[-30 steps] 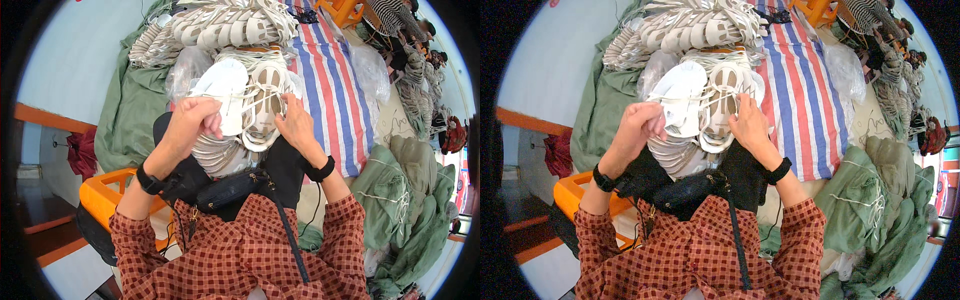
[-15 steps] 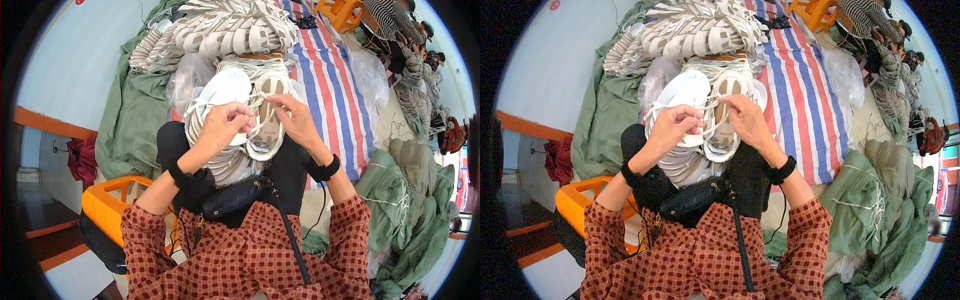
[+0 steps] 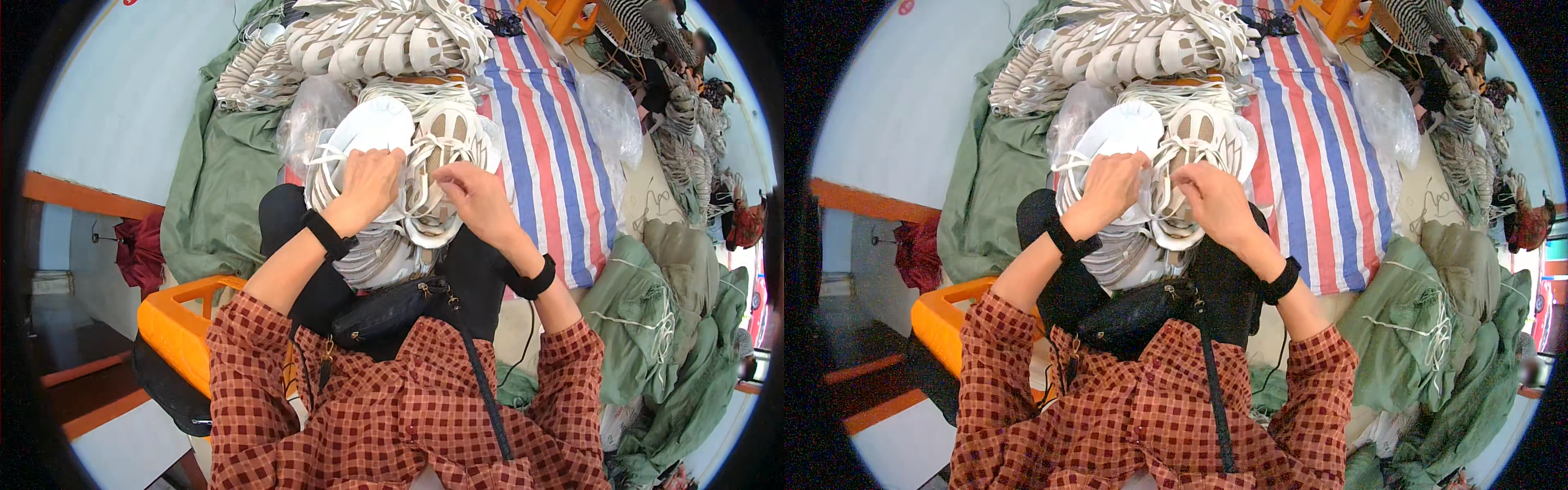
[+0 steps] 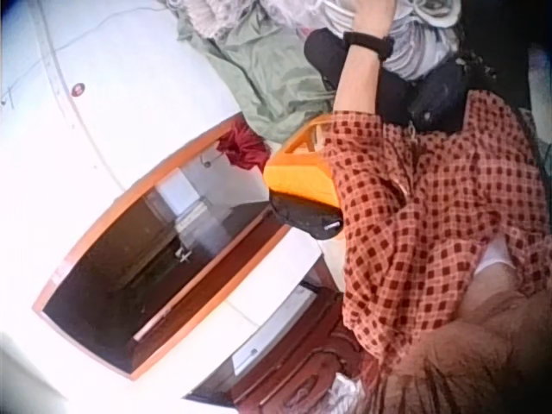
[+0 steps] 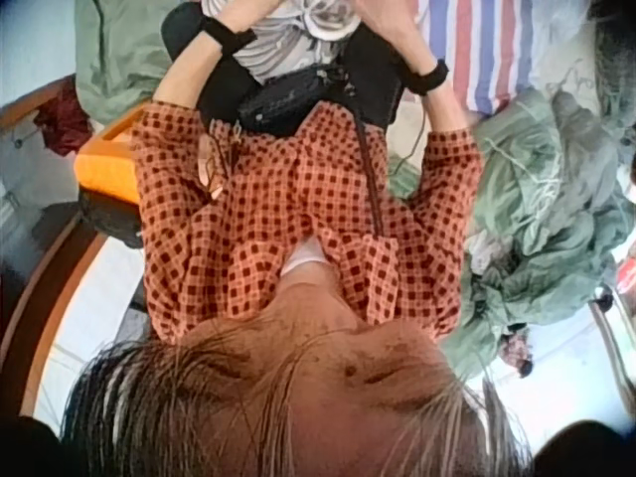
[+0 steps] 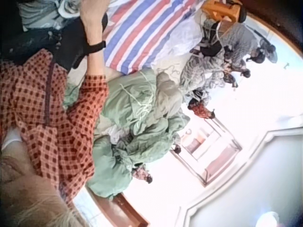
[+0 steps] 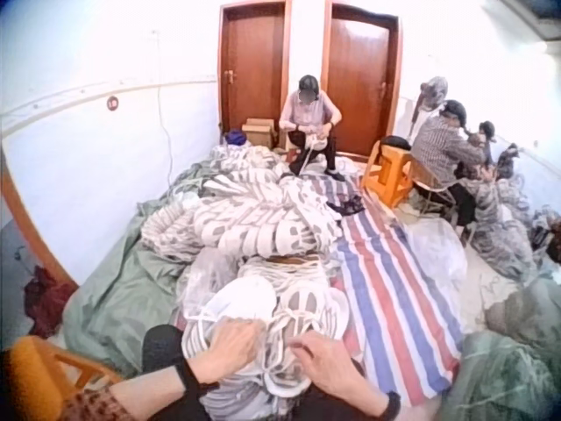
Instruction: The recorder is lacing up white shoes that are stacked together.
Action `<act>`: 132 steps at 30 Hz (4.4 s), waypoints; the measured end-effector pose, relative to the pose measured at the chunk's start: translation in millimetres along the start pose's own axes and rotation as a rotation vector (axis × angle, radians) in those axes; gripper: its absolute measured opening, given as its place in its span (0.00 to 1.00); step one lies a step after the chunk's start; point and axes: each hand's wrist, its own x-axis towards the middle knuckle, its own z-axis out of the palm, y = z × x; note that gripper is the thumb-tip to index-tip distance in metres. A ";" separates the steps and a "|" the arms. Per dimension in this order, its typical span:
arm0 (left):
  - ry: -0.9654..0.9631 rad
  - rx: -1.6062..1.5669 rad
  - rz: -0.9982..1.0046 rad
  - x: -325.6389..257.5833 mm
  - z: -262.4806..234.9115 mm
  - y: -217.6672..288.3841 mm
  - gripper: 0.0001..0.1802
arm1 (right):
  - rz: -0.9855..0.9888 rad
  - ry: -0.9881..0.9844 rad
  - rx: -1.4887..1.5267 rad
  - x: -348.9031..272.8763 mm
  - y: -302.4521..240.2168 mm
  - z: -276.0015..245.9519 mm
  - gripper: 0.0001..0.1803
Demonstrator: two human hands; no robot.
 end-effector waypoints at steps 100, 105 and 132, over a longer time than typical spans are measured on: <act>0.169 -0.537 0.089 15.2 1.0 51.2 0.22 | 0.165 0.257 0.588 -11.7 10.3 -23.0 0.09; 0.219 0.065 -0.074 -18.8 -14.7 -15.4 0.24 | 0.087 0.095 0.744 -83.3 -49.6 -48.7 0.08; -0.511 -1.819 -0.251 36.4 -107.5 89.8 0.18 | -0.242 0.485 0.303 -7.0 -88.3 -46.4 0.05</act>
